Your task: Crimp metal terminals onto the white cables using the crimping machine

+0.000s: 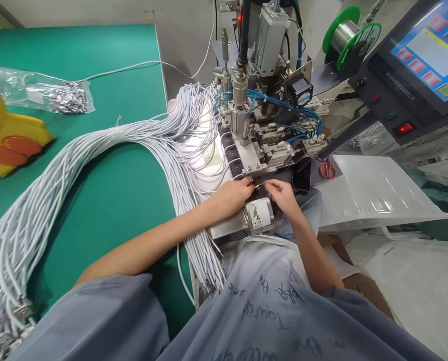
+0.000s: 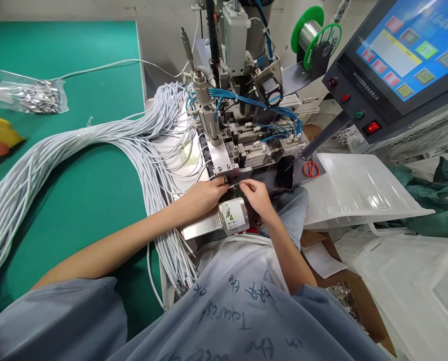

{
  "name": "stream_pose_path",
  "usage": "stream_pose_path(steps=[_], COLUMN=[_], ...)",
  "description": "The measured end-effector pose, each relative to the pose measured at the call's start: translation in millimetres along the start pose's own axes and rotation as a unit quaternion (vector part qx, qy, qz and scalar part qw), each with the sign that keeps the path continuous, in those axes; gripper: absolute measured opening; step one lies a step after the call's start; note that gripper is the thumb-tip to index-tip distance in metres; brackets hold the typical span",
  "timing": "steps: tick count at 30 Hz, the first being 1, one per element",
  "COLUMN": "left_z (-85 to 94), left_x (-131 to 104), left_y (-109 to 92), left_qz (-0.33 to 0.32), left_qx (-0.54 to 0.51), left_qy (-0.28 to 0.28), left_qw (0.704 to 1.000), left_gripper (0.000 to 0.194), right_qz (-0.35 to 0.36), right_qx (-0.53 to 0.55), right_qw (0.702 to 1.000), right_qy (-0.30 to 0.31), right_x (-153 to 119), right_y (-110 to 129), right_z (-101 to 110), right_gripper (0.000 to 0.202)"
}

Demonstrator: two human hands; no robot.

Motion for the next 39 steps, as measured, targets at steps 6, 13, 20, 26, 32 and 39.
stream_pose_path(steps=[6, 13, 20, 26, 32, 39], left_z=[1.5, 1.5, 3.9, 3.7, -1.7, 0.3], left_x=[0, -2, -3, -3, -3, -3], left_y=[-1, 1, -4, -10, -10, -4], left_qz=[-0.012, -0.033, -0.049, -0.067, -0.085, -0.066], left_qx=[-0.013, -0.011, 0.031, 0.080, 0.109, 0.075], left_qy=[0.002, -0.019, 0.004, 0.007, -0.013, -0.035], left_qw=[1.000, 0.999, 0.998, 0.995, 0.990, 0.994], left_gripper=[0.027, 0.031, 0.035, 0.033, 0.030, 0.030], right_qz=[-0.033, -0.050, -0.042, -0.034, -0.045, -0.122], right_qx=[0.020, 0.012, -0.009, -0.011, 0.002, 0.055], right_qw=[0.999, 0.997, 0.997, 0.998, 0.998, 0.984], right_qy=[0.031, 0.053, 0.063, 0.049, 0.037, 0.118], right_x=[3, 6, 11, 9, 11, 14], right_y=[0, 2, 2, 2, 1, -7], right_z=[-7, -9, -9, -11, -12, -17], right_gripper=[0.016, 0.017, 0.015, 0.017, 0.021, 0.030])
Point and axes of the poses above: each hand's wrist, its own x-axis towards the middle knuckle, its own z-axis out of the back of the hand, y = z × x, the point moved 4 cm from there along x, towards the middle knuckle, and after that the axes turned 2 degrees about z, right-handed, at the moved point
